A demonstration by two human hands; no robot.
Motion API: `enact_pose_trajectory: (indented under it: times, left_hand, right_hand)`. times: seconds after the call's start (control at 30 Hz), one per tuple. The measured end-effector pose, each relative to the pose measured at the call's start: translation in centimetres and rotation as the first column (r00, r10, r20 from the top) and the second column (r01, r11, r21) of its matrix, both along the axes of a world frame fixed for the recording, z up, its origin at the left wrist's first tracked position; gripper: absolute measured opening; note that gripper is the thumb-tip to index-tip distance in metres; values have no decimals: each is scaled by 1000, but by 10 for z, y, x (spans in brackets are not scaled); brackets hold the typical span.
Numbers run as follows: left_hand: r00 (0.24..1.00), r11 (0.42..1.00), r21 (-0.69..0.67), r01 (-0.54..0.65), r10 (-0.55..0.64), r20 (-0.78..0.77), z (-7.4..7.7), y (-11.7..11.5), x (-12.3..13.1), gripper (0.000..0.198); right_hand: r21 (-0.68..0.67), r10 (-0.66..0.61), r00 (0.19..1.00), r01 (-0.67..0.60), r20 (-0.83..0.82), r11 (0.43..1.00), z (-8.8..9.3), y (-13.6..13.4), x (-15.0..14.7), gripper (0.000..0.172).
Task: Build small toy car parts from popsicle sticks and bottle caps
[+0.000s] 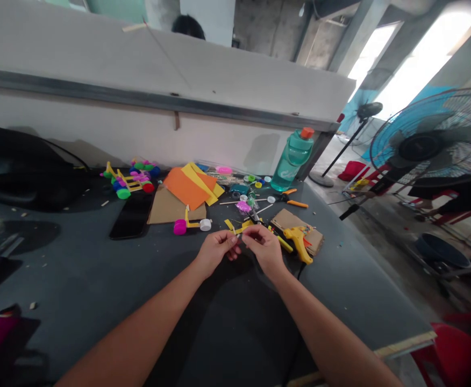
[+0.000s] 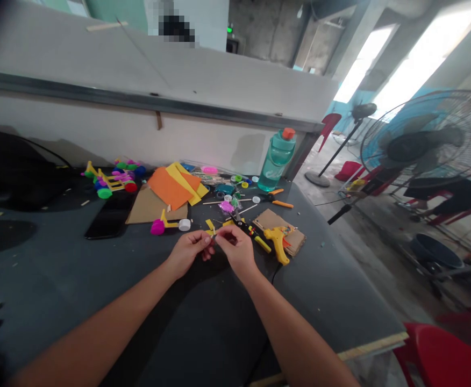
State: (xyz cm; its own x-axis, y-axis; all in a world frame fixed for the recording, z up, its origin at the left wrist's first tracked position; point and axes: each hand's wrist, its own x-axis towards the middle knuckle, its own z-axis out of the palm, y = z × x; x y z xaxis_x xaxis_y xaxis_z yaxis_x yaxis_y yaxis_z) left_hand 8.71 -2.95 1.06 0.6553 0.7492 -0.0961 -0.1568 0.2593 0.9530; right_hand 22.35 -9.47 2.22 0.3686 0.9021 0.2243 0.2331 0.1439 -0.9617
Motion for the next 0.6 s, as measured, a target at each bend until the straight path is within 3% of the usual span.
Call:
enact_pose_trajectory:
  times: [0.13, 0.23, 0.4, 0.6]
  left_hand:
    - [956, 959, -60, -277, 281, 81, -2, 8, -6, 27]
    - [914, 921, -70, -383, 389, 115, -3, 14, -10, 26]
    - [940, 942, -17, -336, 337, 60, -3, 13, -10, 27]
    - [944, 946, -14, -325, 325, 61, 0, 9, -10, 26]
  right_hand:
    - [-1, -69, 984, 70, 163, 998, -4, 2, 8, 11]
    - [-36, -7, 913, 24, 408, 999, -7, 2, 8, 11]
    - [-84, 92, 739, -49, 668, 995, -9, 0, 0, 11]
    - [-47, 16, 763, 19, 647, 999, -10, 0, 5, 18]
